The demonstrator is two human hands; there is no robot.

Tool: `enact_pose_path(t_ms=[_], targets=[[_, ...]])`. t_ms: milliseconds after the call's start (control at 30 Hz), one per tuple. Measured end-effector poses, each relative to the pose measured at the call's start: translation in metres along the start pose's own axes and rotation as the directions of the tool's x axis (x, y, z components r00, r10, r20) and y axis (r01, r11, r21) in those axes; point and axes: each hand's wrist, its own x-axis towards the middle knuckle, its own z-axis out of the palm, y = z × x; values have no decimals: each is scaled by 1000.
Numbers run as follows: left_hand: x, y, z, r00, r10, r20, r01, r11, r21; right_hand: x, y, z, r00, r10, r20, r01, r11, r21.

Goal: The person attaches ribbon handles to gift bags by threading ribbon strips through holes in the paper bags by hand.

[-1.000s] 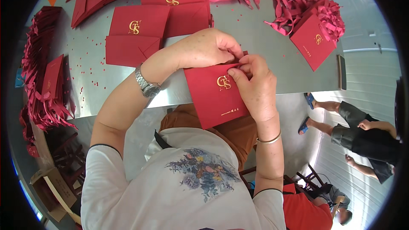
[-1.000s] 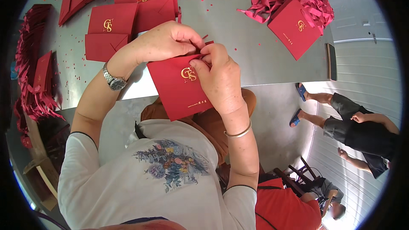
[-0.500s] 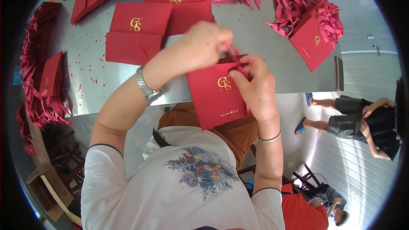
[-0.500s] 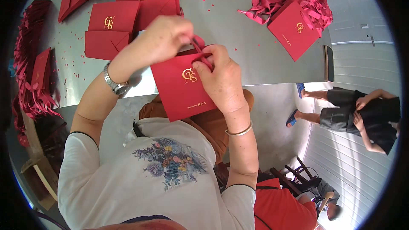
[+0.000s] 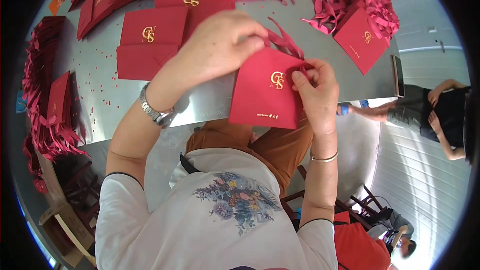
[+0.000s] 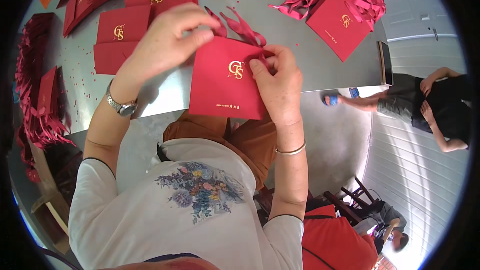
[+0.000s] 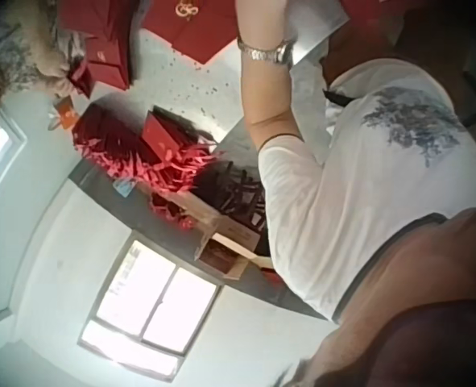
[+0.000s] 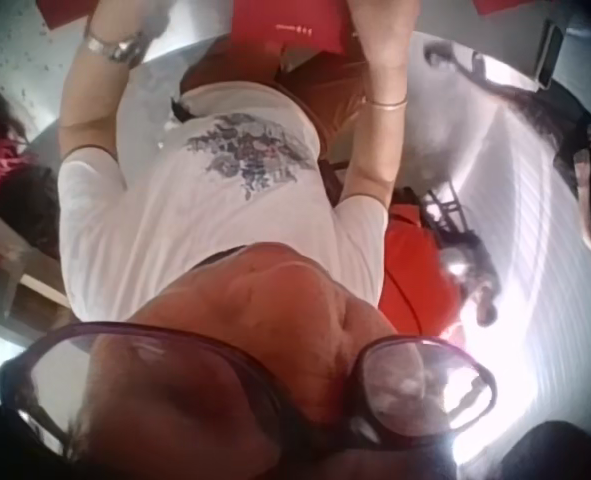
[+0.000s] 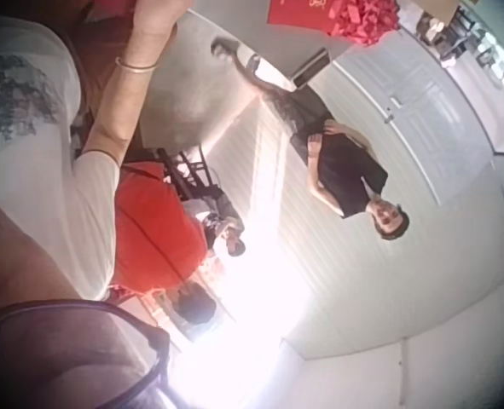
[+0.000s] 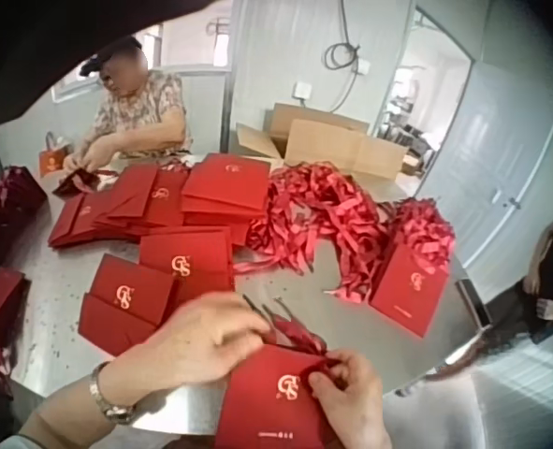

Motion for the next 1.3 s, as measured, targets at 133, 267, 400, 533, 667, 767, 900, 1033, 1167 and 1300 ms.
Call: enact_pose_path(t_ms=[133, 267, 400, 533, 667, 767, 900, 1033, 1167, 1300], targets=[[-2, -6, 13, 997, -25, 71, 23, 999, 28, 9, 1, 1, 998, -46, -31, 45, 998, -33], [4, -5, 16, 992, -47, 119, 61, 991, -120, 13, -1, -1, 997, -60, -57, 59, 998, -13], [10, 6, 29, 988, -118, 100, 141, 953, -269, 6, -16, -15, 980, -122, -156, 88, 974, -209], [-7, -17, 22, 926, -296, 235, 362, 874, -324, 9, -4, 15, 993, -74, -91, 60, 987, -148], [-3, -11, 34, 908, -366, 205, 416, 846, -334, 11, -1, -1, 969, -183, -166, 161, 977, -138], [0, 1, 42, 959, -234, 162, 278, 890, -362, 12, -6, -12, 956, -202, -212, 175, 975, -138], [-9, -12, 48, 968, -247, 37, 233, 843, -485, 11, -6, -10, 962, -241, -131, 229, 968, -98], [-5, -27, 49, 945, -321, 57, 280, 712, -644, -1, 0, -31, 971, -239, -22, 239, 971, 2], [-5, -39, 41, 927, -371, 53, 284, 603, -745, -7, 2, -58, 977, -195, 88, 196, 981, 4], [5, -42, 50, 924, -378, 54, 318, 685, -656, -27, 26, -79, 964, -266, 24, 265, 963, 45]])
